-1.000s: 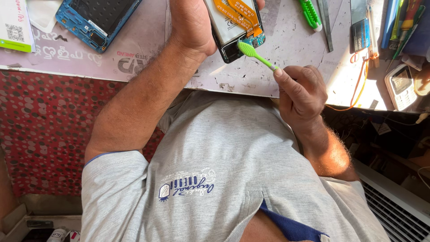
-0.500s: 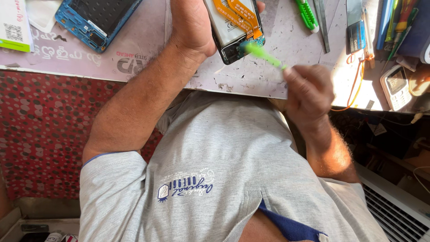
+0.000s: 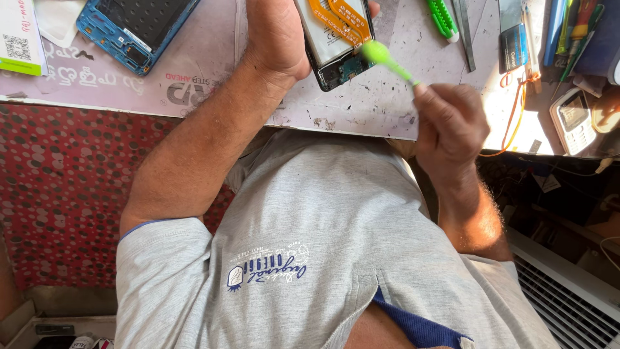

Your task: The person cleans the internal components of a disassembled smartphone using a spray bottle and a toothbrush. They then clean the phone's screen and the blue phone casing with the same tools.

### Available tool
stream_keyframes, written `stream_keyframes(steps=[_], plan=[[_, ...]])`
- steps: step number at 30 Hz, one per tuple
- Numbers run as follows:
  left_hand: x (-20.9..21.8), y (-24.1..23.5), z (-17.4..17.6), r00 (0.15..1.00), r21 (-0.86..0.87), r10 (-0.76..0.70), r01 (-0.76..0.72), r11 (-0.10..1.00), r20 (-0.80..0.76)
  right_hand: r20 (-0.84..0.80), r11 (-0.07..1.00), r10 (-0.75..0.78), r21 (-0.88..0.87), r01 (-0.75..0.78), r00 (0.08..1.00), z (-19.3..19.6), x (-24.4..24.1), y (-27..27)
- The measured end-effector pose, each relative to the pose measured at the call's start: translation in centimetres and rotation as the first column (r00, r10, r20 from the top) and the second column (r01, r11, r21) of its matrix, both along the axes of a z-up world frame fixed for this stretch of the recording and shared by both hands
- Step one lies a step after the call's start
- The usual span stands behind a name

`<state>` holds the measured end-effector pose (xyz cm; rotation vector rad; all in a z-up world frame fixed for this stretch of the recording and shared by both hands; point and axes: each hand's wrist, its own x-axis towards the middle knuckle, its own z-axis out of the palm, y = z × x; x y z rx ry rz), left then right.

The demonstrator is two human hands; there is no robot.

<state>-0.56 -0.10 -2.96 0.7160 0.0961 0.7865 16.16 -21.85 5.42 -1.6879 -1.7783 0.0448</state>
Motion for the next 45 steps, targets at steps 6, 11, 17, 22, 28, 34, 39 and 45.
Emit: stream_keyframes(steps=[6, 11, 17, 22, 28, 34, 39, 45], plan=[[0.1, 0.1, -0.3, 0.999, -0.138, -0.029, 0.034, 0.990, 0.035, -0.011, 0.999, 0.021, 0.039, -0.020, 1.000, -0.7, 0.0, 0.1], [0.0, 0.0, 0.1, 0.999, -0.187, -0.017, 0.010, 0.982, -0.038, -0.008, 0.998, 0.051, 0.028, -0.051, 0.999, -0.3, 0.6, 0.4], [0.4, -0.1, 1.4, 0.998, -0.112, -0.063, 0.063, 0.992, 0.005, -0.008, 0.996, 0.024, 0.085, -0.023, 1.000, 1.2, 2.1, 1.7], [-0.1, 0.3, 2.5, 0.997, -0.112, -0.072, 0.073, 0.991, 0.018, 0.067, 0.996, 0.045, 0.070, -0.049, 0.997, 0.5, 1.3, 3.8], [0.2, -0.1, 2.9, 0.997, -0.091, -0.073, 0.076, 0.993, 0.030, 0.034, 0.993, 0.112, 0.040, -0.113, 0.993, 1.0, 1.2, 4.8], [0.1, 0.2, 2.8, 0.989, -0.101, -0.101, 0.112, 0.989, 0.109, 0.040, 0.994, 0.099, 0.046, -0.100, 0.994, 2.2, 0.8, 3.6], [0.4, -0.6, 3.2, 0.996, -0.010, -0.090, 0.090, 0.996, 0.008, 0.090, 0.995, 0.076, 0.057, -0.082, 0.993, 1.5, 0.7, 4.3], [0.1, -0.2, 4.2, 0.996, -0.056, -0.088, 0.087, 0.995, -0.021, 0.064, 0.994, 0.033, 0.106, -0.040, 0.997, 1.7, 0.6, 5.7]])
